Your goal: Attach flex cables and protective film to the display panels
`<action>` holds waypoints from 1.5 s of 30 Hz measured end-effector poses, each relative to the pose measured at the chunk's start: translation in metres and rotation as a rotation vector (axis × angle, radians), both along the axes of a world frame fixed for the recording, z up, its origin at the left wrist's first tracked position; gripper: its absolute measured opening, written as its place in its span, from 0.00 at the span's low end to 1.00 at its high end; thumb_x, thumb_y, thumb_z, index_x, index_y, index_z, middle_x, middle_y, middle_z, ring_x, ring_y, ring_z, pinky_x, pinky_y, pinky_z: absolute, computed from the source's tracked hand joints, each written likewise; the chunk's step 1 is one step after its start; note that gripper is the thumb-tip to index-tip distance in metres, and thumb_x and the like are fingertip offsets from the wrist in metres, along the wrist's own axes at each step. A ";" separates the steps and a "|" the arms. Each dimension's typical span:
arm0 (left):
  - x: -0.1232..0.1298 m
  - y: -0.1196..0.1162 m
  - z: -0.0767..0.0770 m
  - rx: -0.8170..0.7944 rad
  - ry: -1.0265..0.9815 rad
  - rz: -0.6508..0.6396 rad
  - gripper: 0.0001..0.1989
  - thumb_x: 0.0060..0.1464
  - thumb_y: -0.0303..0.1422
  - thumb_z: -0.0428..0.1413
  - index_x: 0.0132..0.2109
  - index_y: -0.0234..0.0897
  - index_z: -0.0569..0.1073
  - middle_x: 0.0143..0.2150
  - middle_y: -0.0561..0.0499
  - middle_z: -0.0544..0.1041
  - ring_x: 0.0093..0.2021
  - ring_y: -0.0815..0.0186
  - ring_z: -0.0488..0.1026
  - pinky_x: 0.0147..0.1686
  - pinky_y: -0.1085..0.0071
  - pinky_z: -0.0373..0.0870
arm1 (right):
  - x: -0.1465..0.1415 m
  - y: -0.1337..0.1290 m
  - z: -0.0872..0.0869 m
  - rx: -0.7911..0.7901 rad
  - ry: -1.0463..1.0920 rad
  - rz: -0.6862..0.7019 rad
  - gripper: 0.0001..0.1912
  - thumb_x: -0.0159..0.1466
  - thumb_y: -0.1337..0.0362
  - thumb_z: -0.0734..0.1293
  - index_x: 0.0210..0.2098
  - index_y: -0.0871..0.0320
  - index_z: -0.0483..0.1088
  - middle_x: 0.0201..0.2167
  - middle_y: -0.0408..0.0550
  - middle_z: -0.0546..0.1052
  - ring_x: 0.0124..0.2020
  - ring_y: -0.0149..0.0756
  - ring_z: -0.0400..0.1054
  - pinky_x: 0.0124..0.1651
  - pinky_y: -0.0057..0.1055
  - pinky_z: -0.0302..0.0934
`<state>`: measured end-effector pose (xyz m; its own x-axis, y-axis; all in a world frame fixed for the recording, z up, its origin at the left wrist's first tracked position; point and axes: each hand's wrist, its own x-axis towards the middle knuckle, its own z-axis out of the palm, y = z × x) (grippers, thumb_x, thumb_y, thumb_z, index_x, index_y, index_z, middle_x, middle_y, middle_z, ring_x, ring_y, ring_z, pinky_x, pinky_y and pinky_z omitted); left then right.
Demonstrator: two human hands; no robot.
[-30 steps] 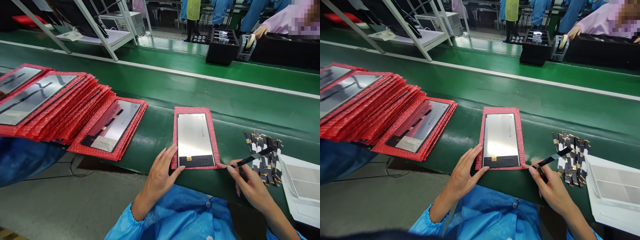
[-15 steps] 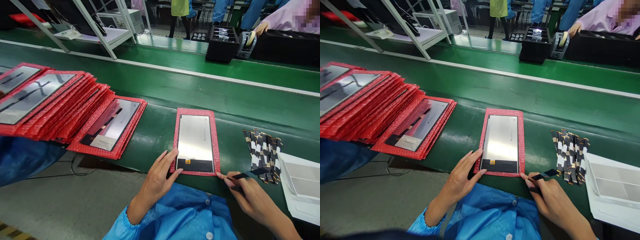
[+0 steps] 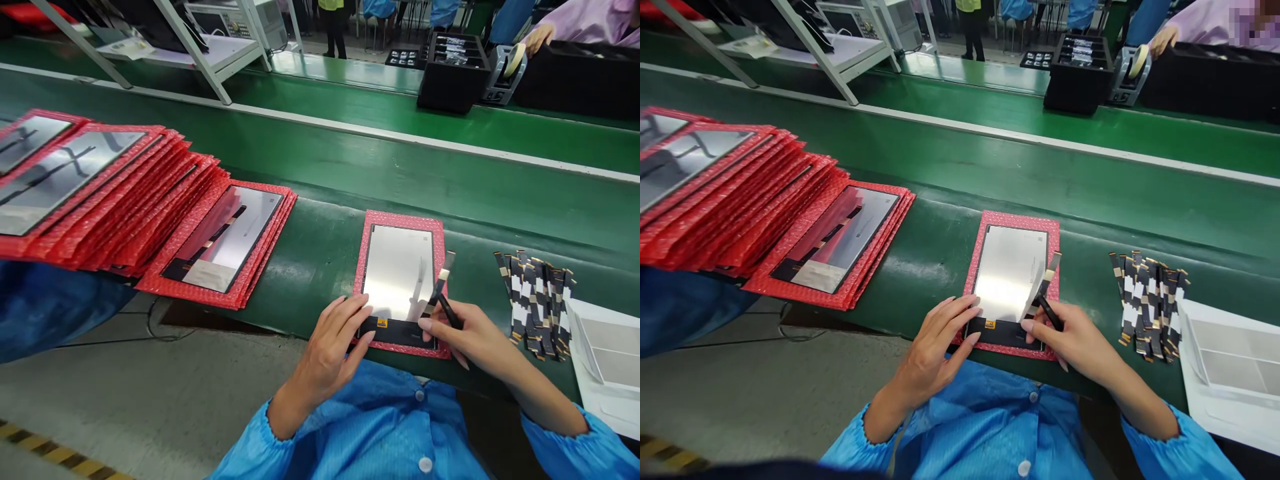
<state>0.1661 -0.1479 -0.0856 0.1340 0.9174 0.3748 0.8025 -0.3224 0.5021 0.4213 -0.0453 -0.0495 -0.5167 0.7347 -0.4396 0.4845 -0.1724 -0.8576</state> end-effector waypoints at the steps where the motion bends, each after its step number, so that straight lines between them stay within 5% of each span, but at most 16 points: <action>1: 0.003 0.000 0.000 0.002 -0.007 -0.006 0.21 0.63 0.34 0.56 0.62 0.45 0.65 0.64 0.52 0.70 0.64 0.62 0.69 0.67 0.56 0.68 | -0.005 0.005 0.001 -0.001 0.011 0.029 0.17 0.60 0.44 0.68 0.31 0.51 0.73 0.29 0.42 0.82 0.09 0.25 0.63 0.08 0.24 0.58; 13: 0.019 0.001 -0.002 -0.003 -0.058 0.002 0.12 0.62 0.30 0.57 0.52 0.43 0.71 0.60 0.53 0.73 0.62 0.65 0.71 0.67 0.59 0.68 | -0.045 0.027 0.001 -0.063 0.011 0.191 0.15 0.63 0.48 0.68 0.38 0.54 0.72 0.36 0.43 0.83 0.10 0.25 0.68 0.09 0.22 0.62; 24: 0.019 0.000 0.001 -0.030 -0.175 0.035 0.06 0.61 0.29 0.57 0.45 0.44 0.71 0.55 0.52 0.76 0.57 0.62 0.75 0.63 0.52 0.71 | -0.052 0.024 0.002 -0.102 -0.055 0.204 0.13 0.64 0.52 0.67 0.30 0.53 0.67 0.14 0.34 0.72 0.09 0.29 0.68 0.11 0.23 0.59; 45: 0.016 0.000 -0.002 -0.011 -0.141 0.031 0.07 0.59 0.27 0.58 0.43 0.42 0.71 0.53 0.53 0.78 0.56 0.66 0.75 0.63 0.57 0.71 | -0.060 0.021 0.001 -0.094 -0.055 0.237 0.11 0.65 0.53 0.65 0.30 0.52 0.66 0.14 0.34 0.71 0.09 0.29 0.68 0.11 0.22 0.59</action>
